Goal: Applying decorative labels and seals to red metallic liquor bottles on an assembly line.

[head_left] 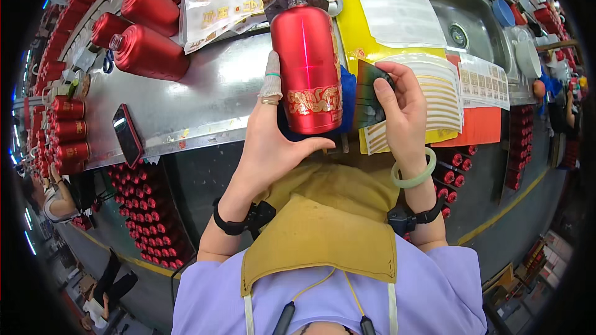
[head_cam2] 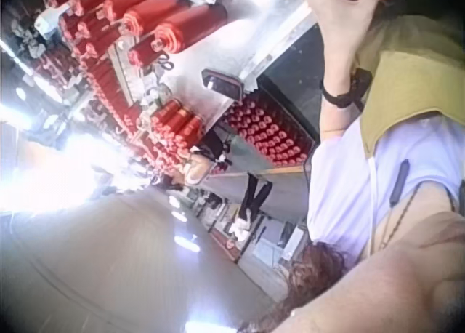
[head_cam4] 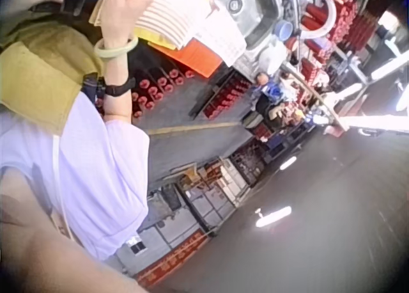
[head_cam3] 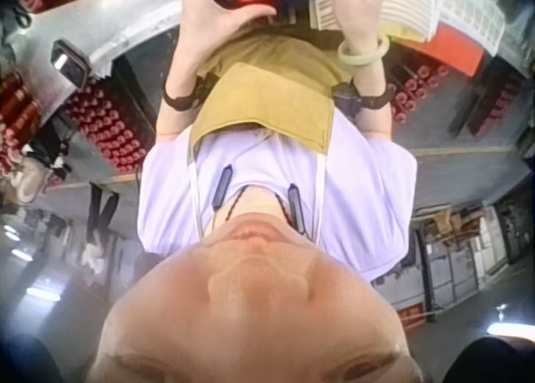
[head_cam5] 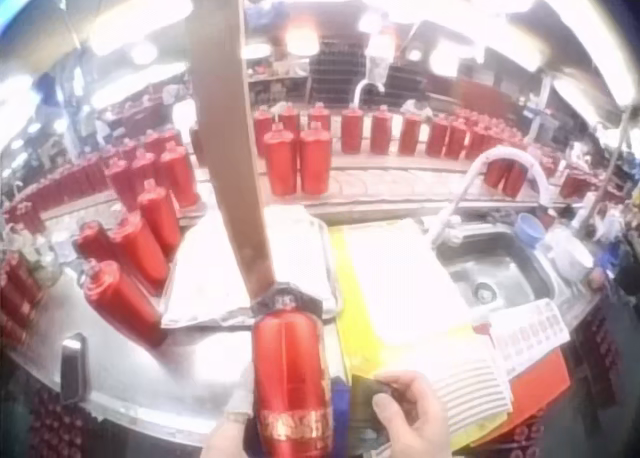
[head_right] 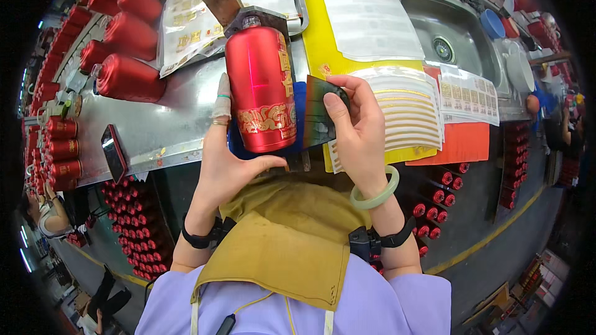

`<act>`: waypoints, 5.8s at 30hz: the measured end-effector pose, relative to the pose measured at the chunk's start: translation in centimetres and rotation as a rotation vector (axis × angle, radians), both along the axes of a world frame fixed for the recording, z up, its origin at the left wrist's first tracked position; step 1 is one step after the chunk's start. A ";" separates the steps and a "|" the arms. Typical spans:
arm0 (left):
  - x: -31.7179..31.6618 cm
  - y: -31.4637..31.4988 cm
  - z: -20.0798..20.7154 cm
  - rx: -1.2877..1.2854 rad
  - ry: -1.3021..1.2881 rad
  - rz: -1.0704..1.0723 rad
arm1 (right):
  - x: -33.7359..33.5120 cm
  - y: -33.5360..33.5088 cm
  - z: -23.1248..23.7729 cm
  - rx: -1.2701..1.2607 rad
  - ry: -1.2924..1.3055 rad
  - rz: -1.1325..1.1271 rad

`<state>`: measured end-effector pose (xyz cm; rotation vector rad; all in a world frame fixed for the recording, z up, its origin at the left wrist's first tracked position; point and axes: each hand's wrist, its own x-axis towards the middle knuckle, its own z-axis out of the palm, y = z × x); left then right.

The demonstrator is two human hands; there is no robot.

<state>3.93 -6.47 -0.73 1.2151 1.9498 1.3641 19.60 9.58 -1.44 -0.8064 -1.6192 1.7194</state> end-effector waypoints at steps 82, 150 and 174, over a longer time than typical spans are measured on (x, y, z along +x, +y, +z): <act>1.7 -1.1 -4.2 0.141 0.148 0.264 | -5.5 0.5 3.4 1.167 0.045 0.233; 4.4 -0.4 -4.1 0.132 0.865 0.298 | -3.9 2.8 5.5 1.039 0.022 -0.019; 1.7 -2.2 -5.1 0.189 0.347 0.288 | -4.6 1.9 2.8 1.175 0.012 0.112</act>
